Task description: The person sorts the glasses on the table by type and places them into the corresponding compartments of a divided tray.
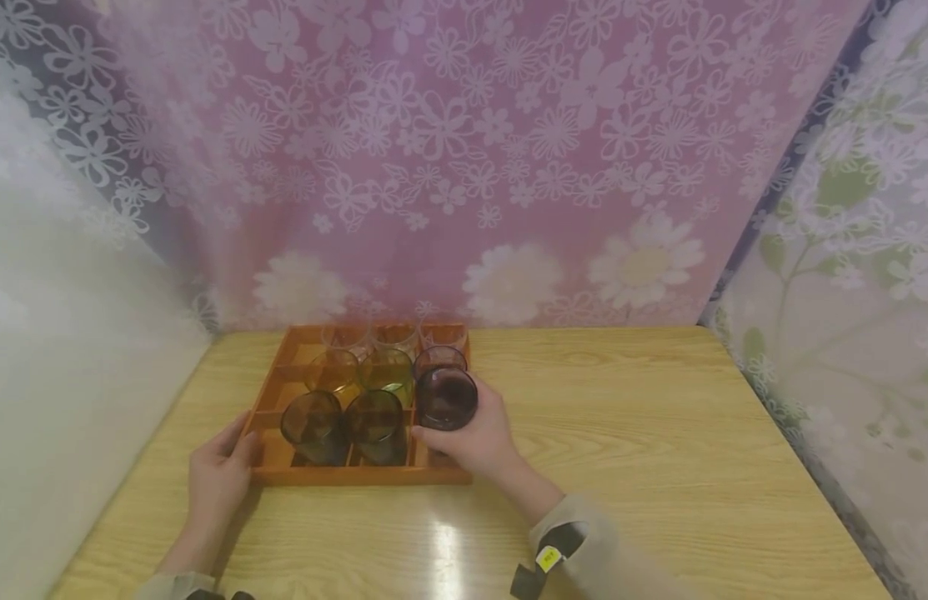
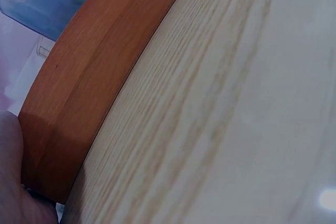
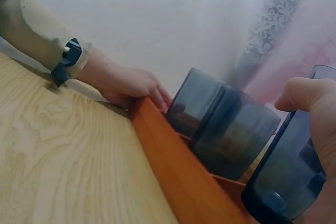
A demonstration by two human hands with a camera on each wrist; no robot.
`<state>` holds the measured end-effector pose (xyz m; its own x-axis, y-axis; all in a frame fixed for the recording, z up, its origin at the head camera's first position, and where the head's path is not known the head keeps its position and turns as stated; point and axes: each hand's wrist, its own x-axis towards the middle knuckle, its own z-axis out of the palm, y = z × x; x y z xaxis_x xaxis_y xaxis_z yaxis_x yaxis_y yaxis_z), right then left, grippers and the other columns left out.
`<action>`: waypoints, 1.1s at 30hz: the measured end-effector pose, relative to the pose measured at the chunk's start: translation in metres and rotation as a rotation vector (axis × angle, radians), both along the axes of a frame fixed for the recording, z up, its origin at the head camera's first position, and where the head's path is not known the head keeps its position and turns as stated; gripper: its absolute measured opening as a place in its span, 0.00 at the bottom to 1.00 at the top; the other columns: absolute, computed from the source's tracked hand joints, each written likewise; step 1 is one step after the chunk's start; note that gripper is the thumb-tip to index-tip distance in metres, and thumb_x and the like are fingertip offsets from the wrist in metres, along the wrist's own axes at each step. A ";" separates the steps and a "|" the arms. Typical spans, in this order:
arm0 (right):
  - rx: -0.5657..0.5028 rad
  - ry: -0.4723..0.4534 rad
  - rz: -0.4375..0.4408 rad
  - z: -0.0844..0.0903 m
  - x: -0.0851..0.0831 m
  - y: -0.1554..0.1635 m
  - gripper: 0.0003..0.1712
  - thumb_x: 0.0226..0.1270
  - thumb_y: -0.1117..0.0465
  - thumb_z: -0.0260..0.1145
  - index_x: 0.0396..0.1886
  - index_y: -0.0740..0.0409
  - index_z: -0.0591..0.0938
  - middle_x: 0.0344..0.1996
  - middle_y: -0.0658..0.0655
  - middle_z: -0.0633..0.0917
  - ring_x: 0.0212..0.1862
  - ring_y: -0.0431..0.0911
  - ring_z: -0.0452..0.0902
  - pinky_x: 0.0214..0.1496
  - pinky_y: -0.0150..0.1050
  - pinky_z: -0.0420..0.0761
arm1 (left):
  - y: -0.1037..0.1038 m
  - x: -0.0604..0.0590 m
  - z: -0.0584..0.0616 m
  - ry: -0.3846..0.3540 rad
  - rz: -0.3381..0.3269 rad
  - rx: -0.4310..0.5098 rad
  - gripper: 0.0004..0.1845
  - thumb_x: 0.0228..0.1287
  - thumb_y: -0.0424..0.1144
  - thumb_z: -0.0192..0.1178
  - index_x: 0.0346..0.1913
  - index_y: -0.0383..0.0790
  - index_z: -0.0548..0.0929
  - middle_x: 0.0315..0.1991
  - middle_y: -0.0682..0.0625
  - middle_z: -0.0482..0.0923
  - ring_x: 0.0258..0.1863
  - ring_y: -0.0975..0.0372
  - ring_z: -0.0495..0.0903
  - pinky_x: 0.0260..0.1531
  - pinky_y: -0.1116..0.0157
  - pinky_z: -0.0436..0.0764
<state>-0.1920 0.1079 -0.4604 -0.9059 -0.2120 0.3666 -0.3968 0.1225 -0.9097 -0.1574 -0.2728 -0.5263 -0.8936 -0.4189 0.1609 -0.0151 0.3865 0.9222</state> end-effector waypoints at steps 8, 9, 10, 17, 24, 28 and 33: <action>-0.007 -0.002 0.004 -0.014 0.004 -0.006 0.38 0.45 0.63 0.90 0.59 0.55 0.85 0.50 0.53 0.88 0.52 0.53 0.85 0.54 0.52 0.86 | 0.000 0.001 0.001 -0.007 -0.009 -0.009 0.23 0.79 0.31 0.59 0.72 0.32 0.78 0.68 0.37 0.75 0.70 0.49 0.72 0.51 0.84 0.71; -0.011 -0.004 0.008 -0.016 0.005 -0.007 0.38 0.46 0.63 0.90 0.59 0.55 0.84 0.50 0.54 0.88 0.52 0.53 0.85 0.55 0.53 0.86 | 0.000 0.001 0.001 -0.008 -0.008 -0.008 0.23 0.79 0.31 0.59 0.72 0.32 0.77 0.68 0.37 0.75 0.70 0.49 0.72 0.51 0.84 0.71; -0.012 -0.003 0.010 -0.018 0.005 -0.007 0.38 0.46 0.63 0.90 0.59 0.56 0.84 0.50 0.54 0.88 0.52 0.54 0.85 0.55 0.54 0.86 | 0.000 0.001 0.001 -0.009 -0.008 -0.008 0.23 0.79 0.32 0.59 0.72 0.32 0.77 0.68 0.37 0.75 0.70 0.49 0.72 0.51 0.84 0.71; 0.006 0.006 -0.003 -0.029 0.006 -0.010 0.39 0.44 0.64 0.90 0.59 0.58 0.84 0.51 0.57 0.88 0.54 0.55 0.84 0.59 0.54 0.84 | 0.000 0.002 0.002 -0.013 -0.005 -0.010 0.23 0.79 0.32 0.59 0.72 0.33 0.78 0.68 0.37 0.76 0.70 0.48 0.73 0.51 0.84 0.71; 0.015 -0.033 0.011 -0.029 0.008 -0.010 0.42 0.43 0.63 0.91 0.61 0.56 0.83 0.52 0.55 0.88 0.55 0.53 0.83 0.60 0.54 0.83 | 0.001 0.003 0.003 -0.013 -0.009 -0.011 0.23 0.79 0.31 0.59 0.73 0.32 0.77 0.68 0.36 0.76 0.69 0.48 0.73 0.51 0.84 0.71; 0.024 -0.056 0.024 -0.030 0.007 -0.009 0.43 0.43 0.62 0.92 0.62 0.52 0.83 0.53 0.51 0.87 0.56 0.50 0.83 0.60 0.52 0.83 | 0.001 0.001 0.002 -0.006 -0.011 -0.003 0.23 0.79 0.30 0.59 0.72 0.32 0.77 0.68 0.36 0.76 0.69 0.48 0.74 0.50 0.84 0.72; 0.038 -0.051 0.029 -0.034 0.006 -0.009 0.45 0.41 0.60 0.93 0.63 0.47 0.82 0.54 0.47 0.87 0.58 0.48 0.82 0.61 0.47 0.82 | 0.001 0.000 0.000 0.008 -0.006 -0.004 0.22 0.78 0.28 0.58 0.72 0.31 0.78 0.67 0.36 0.76 0.69 0.48 0.74 0.50 0.84 0.72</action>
